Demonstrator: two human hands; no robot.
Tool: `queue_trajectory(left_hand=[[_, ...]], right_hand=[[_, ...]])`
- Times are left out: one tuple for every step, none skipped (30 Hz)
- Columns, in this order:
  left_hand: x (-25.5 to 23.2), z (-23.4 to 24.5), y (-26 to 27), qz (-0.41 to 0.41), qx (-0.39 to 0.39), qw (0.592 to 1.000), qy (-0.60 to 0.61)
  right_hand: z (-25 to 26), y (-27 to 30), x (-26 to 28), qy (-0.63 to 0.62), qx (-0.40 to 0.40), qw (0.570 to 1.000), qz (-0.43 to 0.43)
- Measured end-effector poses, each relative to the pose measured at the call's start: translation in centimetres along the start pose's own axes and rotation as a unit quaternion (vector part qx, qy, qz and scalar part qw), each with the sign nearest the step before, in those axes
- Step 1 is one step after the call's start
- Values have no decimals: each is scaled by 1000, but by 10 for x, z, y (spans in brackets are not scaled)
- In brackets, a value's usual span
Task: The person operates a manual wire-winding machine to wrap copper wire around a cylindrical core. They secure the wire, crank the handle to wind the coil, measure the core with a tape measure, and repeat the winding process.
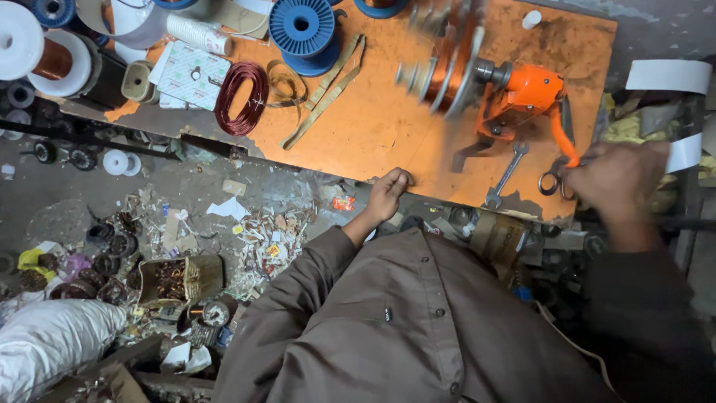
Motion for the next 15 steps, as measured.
queue_trajectory(left_hand=[[-1,-1,-2,4,3,1000,7],[-1,0,-3,8,5,1000,14],[-2,0,-3,12,7,1000,20],[-3,1,-3,16,6,1000,5],[-4,1,-2,20,5,1000,-9],[-5,2,-1,26,2,999,-25],[-6,3,1,23,1,999,-31],[-7,4,1,19,1,999,-37],[-8,5,1,16,1,999,-44],[-9,5,0,16,0,999,-47],[-9,5,-1,17,-1,999,-51],[-9,5,-1,19,1,998,-55],[-9,5,-1,8,-2,999,-50],[-9,4,0,-4,-6,999,-45],[-10,2,2,-15,-10,999,-40]], right_hand=[[3,-7,-11,55,-16,998,8],[3,-17,-22,109,-32,993,16],[3,-29,-34,163,-49,985,24],[3,-43,-47,151,-44,987,28],[-2,-57,-57,96,-39,995,5],[-8,-72,-67,40,-36,998,-17],[-10,-87,-80,-59,-31,996,-65],[-19,-102,-87,-95,-34,993,-68],[-28,-117,-94,-130,-38,988,-71],[-38,-134,-101,-104,-49,993,-29],[-49,-149,-107,-77,-60,995,14],[-60,-159,-113,-49,-72,995,53],[-72,-167,-117,-22,-83,992,93],[-85,-173,-120,1,-95,988,118],[-97,-180,-122,24,-107,984,143]])
Point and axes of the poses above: each hand's wrist, its own y-axis away from the middle knuckle, its own z-axis out of the back of the hand, x = y × z, the point moved 1 cm from there along -y, towards the middle knuckle, and after that the axes turned 15 degrees about -y, right-handed, at the moved point
